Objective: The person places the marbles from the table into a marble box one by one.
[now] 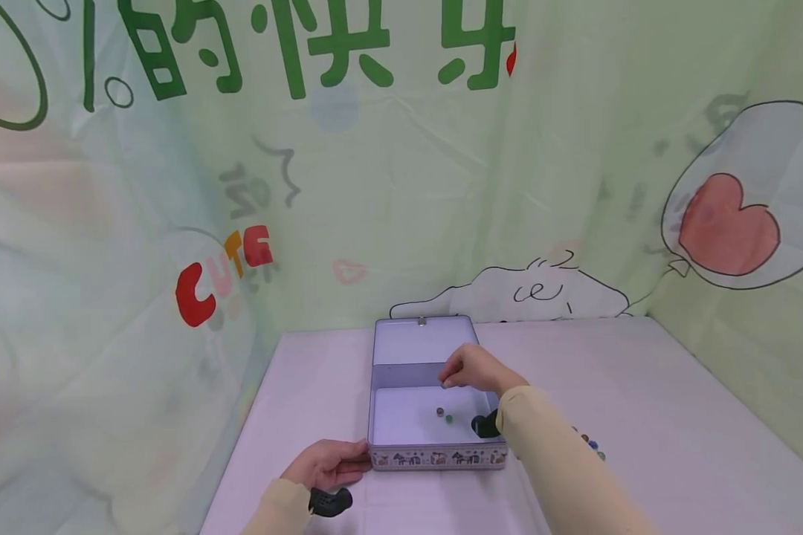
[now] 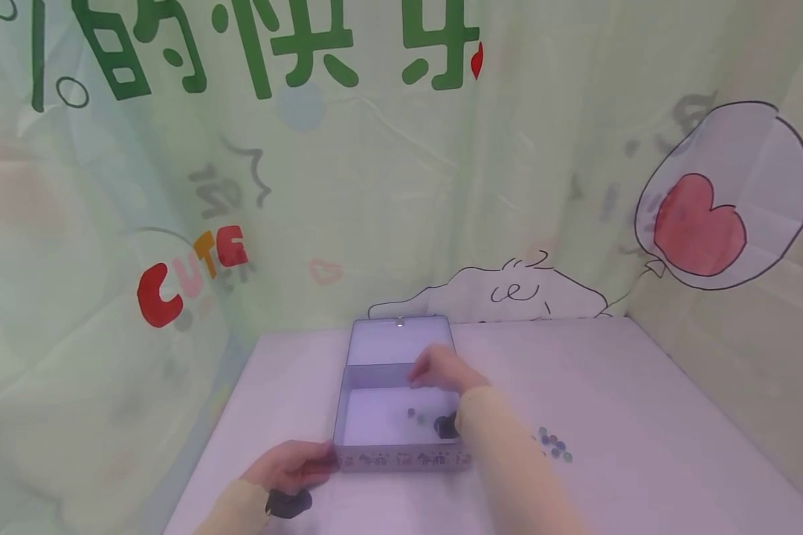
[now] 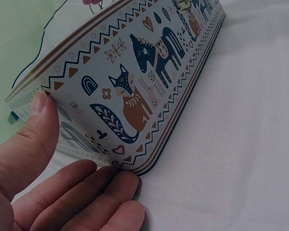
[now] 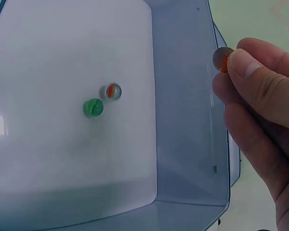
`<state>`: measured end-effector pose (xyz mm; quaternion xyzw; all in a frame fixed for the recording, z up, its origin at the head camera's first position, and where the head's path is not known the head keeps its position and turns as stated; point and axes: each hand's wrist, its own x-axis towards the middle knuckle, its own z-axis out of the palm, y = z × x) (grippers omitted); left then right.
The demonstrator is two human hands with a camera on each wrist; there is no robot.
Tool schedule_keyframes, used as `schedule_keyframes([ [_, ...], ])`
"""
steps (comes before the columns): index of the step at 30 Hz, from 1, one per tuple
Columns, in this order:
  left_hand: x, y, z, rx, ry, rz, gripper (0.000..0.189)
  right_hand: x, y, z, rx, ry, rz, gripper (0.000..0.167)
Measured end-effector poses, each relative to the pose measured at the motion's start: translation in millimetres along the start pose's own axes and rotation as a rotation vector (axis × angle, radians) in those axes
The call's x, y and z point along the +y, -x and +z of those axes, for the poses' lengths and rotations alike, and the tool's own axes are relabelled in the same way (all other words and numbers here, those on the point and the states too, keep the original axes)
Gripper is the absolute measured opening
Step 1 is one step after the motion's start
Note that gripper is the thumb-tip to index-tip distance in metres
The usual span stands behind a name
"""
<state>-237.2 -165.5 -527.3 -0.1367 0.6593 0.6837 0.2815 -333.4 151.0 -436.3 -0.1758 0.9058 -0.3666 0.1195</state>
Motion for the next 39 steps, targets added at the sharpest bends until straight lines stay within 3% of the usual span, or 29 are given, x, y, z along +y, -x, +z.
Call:
schedule_keyframes([
  [9, 0.6, -2.4, 3.6, -0.001, 0.002, -0.014, 0.047, -5.2, 4.0, 3.4, 0.03, -0.019, 0.023, 0.013],
  [20, -2.8, -4.7, 5.5, 0.0, 0.0, -0.019, 0.044, 5.5, 19.2, -4.5, 0.06, -0.013, 0.039, 0.013],
  [23, -4.4, -5.9, 5.7, 0.0, 0.005, -0.022, 0.043, 21.3, 30.3, -14.6, 0.085, -0.044, 0.059, 0.014],
  [27, -6.9, -6.1, 4.0, -0.018, 0.001, -0.014, 0.043, 58.5, 54.2, -35.2, 0.111, -0.06, 0.074, 0.017],
  [34, -4.4, -3.4, 0.2, -0.013, 0.001, 0.001, 0.046, 122.7, 113.9, -77.9, 0.16, -0.01, 0.185, 0.023],
  [39, -0.9, -0.8, -1.3, -0.005, 0.005, 0.001, 0.048, 149.9, 143.5, -97.8, 0.176, 0.035, 0.205, 0.026],
])
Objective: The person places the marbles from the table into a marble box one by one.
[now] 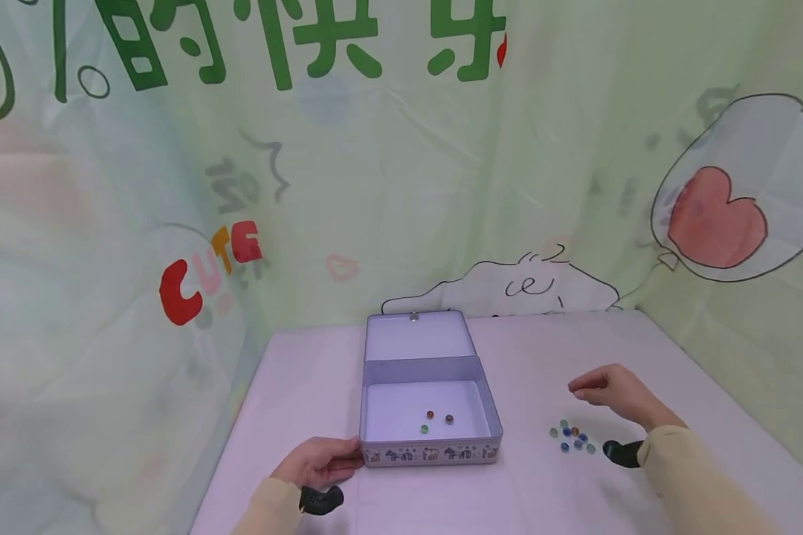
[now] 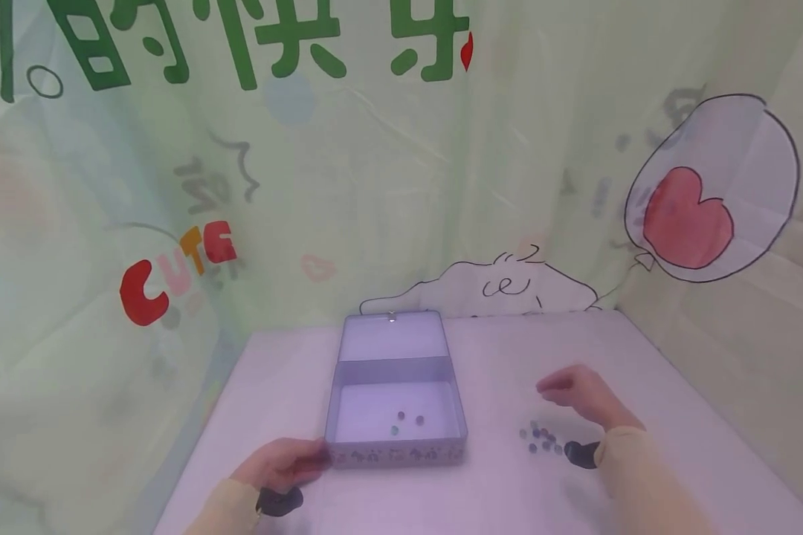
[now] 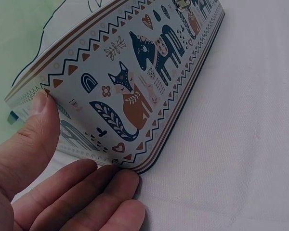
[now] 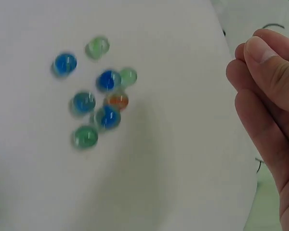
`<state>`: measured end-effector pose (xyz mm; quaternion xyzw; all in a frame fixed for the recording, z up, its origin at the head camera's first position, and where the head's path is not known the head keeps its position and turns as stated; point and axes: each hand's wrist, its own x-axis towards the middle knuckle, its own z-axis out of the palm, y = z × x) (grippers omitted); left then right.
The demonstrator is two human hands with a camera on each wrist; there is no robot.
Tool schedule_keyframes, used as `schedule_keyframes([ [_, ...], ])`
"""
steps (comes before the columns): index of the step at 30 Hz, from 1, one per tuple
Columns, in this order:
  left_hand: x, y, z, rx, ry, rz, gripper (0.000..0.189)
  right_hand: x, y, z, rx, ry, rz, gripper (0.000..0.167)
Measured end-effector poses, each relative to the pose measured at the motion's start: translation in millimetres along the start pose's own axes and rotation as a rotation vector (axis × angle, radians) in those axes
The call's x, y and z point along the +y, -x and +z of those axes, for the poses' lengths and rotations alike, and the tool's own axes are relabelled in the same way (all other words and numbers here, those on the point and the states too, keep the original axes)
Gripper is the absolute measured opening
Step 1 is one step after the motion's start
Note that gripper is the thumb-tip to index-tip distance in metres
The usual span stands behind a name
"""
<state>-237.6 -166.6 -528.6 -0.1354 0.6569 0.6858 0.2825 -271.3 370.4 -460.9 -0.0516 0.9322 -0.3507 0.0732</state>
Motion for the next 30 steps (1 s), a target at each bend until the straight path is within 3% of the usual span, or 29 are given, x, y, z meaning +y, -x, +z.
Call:
schedule_keyframes([
  [5, -0.4, 1.0, -0.8, -0.006, 0.001, 0.003, 0.046, 19.4, 6.0, -0.9, -0.004, 0.01, 0.021, 0.028],
  [15, -0.6, -0.3, -0.4, -0.01, -0.003, -0.001, 0.042, 57.2, 14.9, 30.4, -0.035, -0.013, 0.162, 0.023],
  [24, -0.6, 0.4, -1.2, -0.011, 0.004, -0.006, 0.044, 56.3, 15.7, 43.7, 0.009, 0.002, 0.153, 0.028],
  [30, -0.5, 1.5, -0.3, -0.021, 0.002, 0.007, 0.043, 53.7, 14.8, 46.1, 0.009, 0.052, 0.133, 0.022],
])
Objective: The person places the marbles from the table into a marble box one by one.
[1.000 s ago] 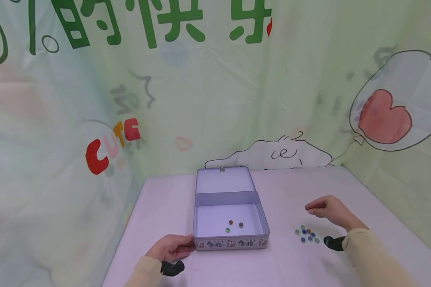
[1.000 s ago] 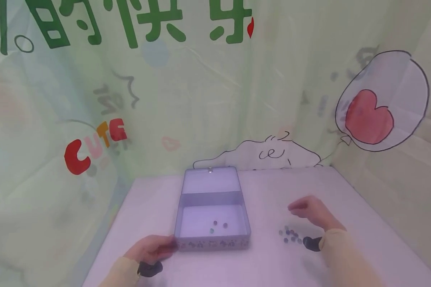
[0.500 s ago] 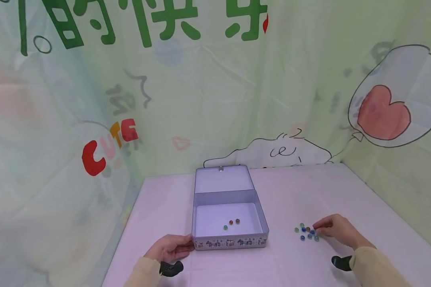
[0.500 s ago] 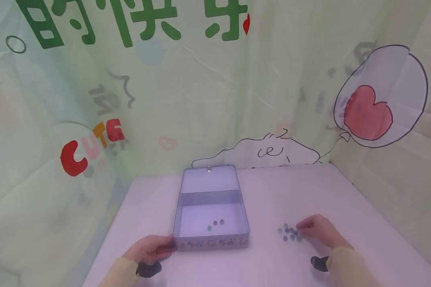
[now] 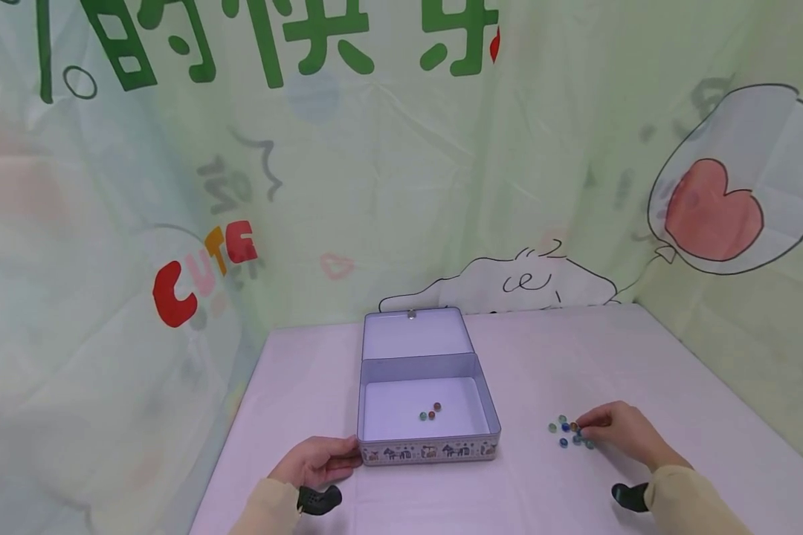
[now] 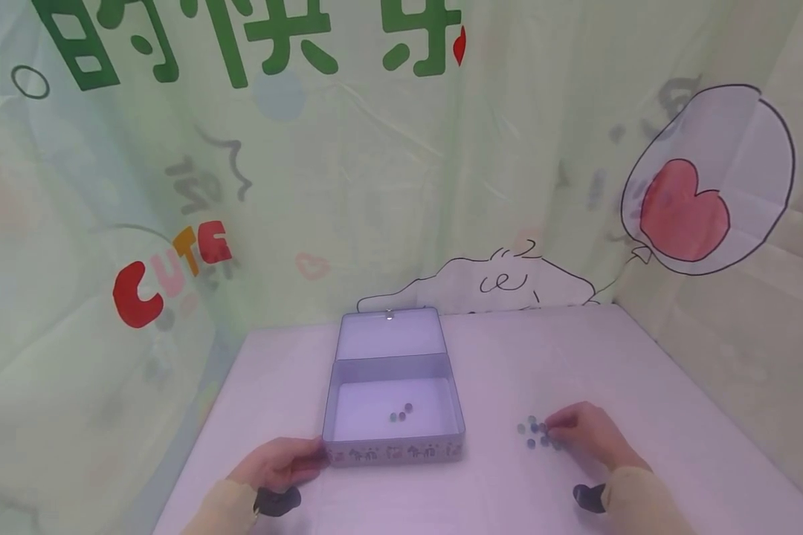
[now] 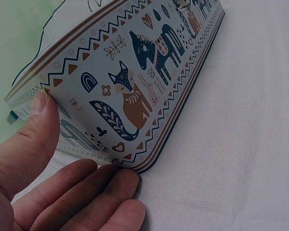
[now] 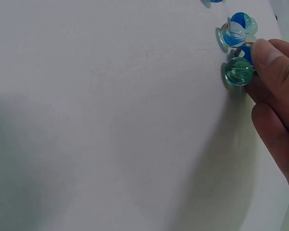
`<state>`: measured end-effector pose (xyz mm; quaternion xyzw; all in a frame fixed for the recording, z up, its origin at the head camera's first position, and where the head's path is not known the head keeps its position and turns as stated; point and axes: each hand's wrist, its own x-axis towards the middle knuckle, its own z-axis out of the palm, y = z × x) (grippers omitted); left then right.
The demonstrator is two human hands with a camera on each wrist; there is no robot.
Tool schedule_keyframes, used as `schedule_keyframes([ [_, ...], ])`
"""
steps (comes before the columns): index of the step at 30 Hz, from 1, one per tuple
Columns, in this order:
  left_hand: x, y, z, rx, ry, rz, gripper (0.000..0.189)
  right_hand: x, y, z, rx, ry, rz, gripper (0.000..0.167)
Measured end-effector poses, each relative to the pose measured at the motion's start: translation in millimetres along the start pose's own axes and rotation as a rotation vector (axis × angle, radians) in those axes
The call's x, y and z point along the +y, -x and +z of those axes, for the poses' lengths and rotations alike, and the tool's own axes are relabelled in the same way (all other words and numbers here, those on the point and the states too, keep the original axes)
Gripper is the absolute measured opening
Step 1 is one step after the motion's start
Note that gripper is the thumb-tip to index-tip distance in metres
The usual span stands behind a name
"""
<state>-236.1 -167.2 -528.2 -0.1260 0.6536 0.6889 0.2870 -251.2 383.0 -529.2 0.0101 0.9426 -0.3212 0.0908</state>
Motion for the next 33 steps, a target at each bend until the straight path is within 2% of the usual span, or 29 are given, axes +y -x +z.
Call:
schedule_keyframes([
  [6, 0.3, 0.1, 0.0, 0.0, -0.002, -0.001, 0.042, 0.3, -2.6, 2.2, 0.008, 0.017, 0.002, 0.018],
  [10, 0.2, -0.6, 0.0, -0.001, 0.005, -0.012, 0.04, 1.7, -0.7, 0.8, 0.008, -0.001, 0.015, 0.021],
  [12, -0.4, -0.9, 0.0, -0.003, 0.01, -0.014, 0.039, 1.8, 2.2, -2.2, 0.009, -0.042, 0.038, 0.024],
  [15, -1.3, -1.5, -0.3, -0.014, 0.008, -0.005, 0.036, -0.1, 7.2, -9.7, 0.011, -0.161, 0.056, 0.034],
  [18, -1.0, -2.3, -1.4, -0.017, 0.003, 0.003, 0.036, -3.7, 8.6, -17.1, 0.008, -0.274, 0.04, 0.045],
  [22, -0.7, -2.7, -1.5, -0.011, -0.006, 0.002, 0.038, -11.6, 4.8, -20.1, 0.011, -0.32, 0.008, 0.052],
  [26, -1.1, -2.4, -1.0, -0.003, -0.006, 0.0, 0.038, -35.4, -3.3, -13.2, 0.009, -0.331, -0.06, 0.047],
  [30, -0.8, -1.5, -1.0, 0.006, -0.005, -0.004, 0.038, -76.6, -16.2, 4.0, -0.002, -0.361, -0.134, 0.041],
  [33, -0.4, -0.3, -0.3, 0.006, -0.005, -0.007, 0.038, -109.4, -28.3, 20.5, -0.011, -0.401, -0.154, 0.036],
])
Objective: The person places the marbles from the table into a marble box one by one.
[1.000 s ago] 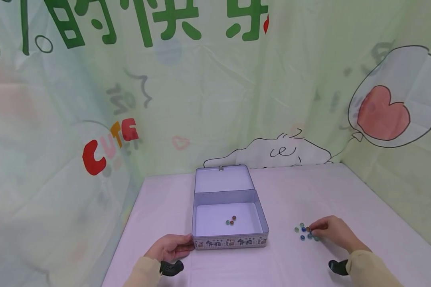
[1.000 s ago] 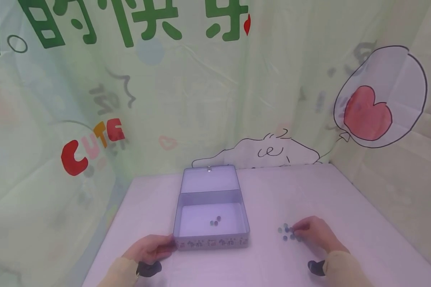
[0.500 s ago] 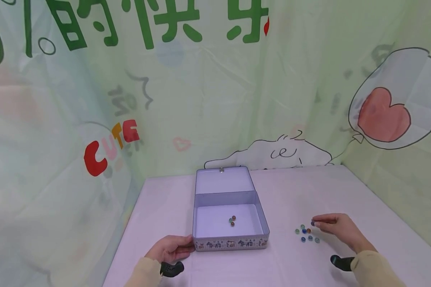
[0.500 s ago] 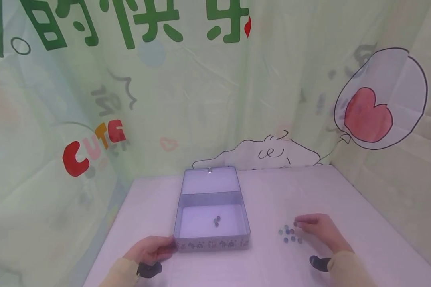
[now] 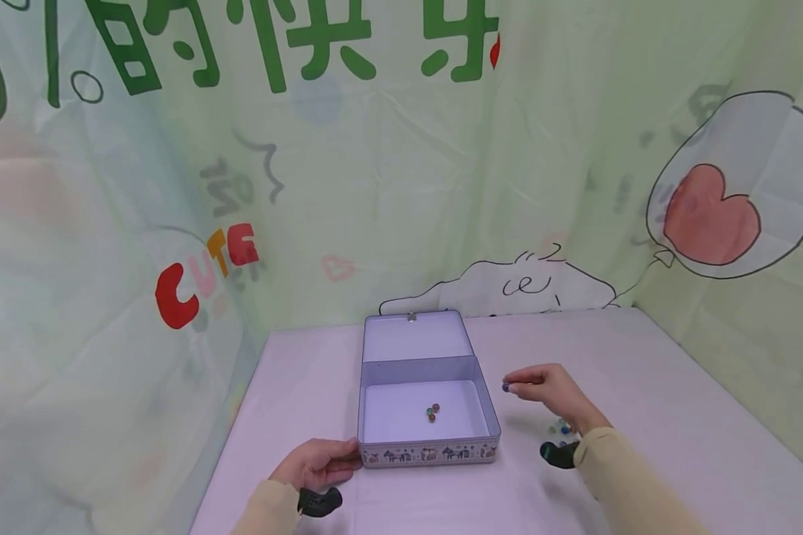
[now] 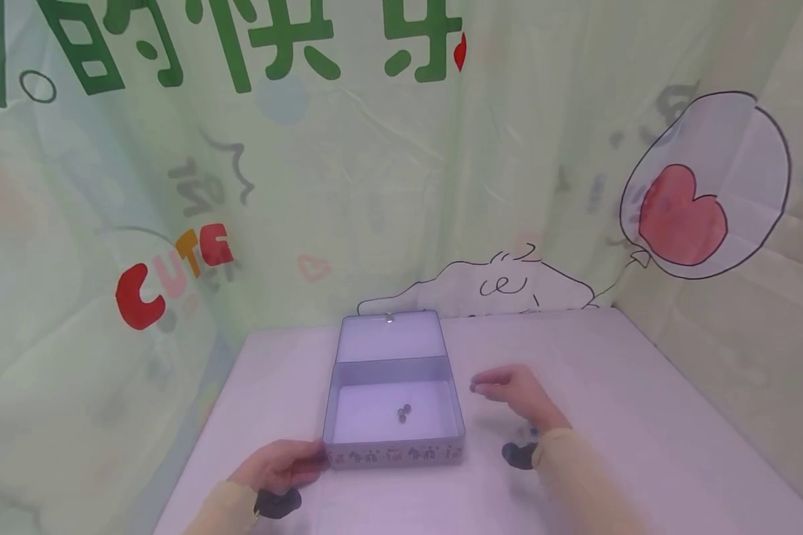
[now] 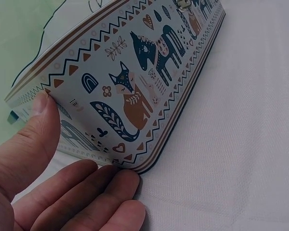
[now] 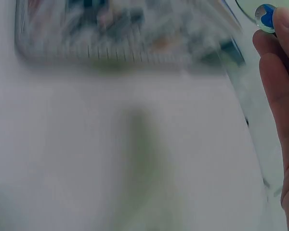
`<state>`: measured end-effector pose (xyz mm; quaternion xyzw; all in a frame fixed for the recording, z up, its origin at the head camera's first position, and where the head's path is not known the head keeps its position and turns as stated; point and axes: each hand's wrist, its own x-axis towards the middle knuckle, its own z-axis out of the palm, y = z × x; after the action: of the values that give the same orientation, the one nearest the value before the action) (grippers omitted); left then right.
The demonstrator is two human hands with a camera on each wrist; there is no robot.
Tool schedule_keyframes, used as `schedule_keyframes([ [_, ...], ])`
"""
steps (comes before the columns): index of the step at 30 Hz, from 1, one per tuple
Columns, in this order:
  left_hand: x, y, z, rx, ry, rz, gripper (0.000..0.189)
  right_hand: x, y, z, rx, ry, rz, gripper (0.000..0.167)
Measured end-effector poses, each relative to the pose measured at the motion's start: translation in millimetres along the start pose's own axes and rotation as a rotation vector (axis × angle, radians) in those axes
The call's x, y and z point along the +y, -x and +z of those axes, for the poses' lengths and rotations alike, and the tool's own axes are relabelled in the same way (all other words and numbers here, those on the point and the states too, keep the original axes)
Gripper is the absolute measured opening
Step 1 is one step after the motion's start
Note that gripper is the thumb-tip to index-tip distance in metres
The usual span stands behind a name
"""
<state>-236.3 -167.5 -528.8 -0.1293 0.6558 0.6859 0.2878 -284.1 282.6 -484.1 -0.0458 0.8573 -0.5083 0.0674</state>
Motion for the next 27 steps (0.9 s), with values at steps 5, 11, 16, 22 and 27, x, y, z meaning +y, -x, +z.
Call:
schedule_keyframes([
  [5, -1.3, -0.2, 1.5, -0.007, 0.002, 0.008, 0.036, -23.7, -23.2, 38.9, -0.029, -0.038, -0.027, 0.028],
  [11, -1.8, -2.4, 4.1, 0.002, 0.007, 0.004, 0.038, -32.4, -32.3, 59.1, -0.072, -0.068, -0.066, 0.029],
  [16, -0.2, -3.3, 2.8, 0.02, 0.012, -0.009, 0.041, -36.2, -30.6, 63.7, -0.056, -0.073, -0.061, 0.03],
  [22, 2.2, 0.3, -0.4, 0.012, 0.017, -0.008, 0.042, -39.3, -28.9, 66.3, -0.033, -0.063, -0.057, 0.03],
  [27, 2.7, 0.8, 0.4, 0.013, 0.02, -0.009, 0.042, -41.6, -23.8, 61.7, -0.029, -0.055, -0.067, 0.029],
])
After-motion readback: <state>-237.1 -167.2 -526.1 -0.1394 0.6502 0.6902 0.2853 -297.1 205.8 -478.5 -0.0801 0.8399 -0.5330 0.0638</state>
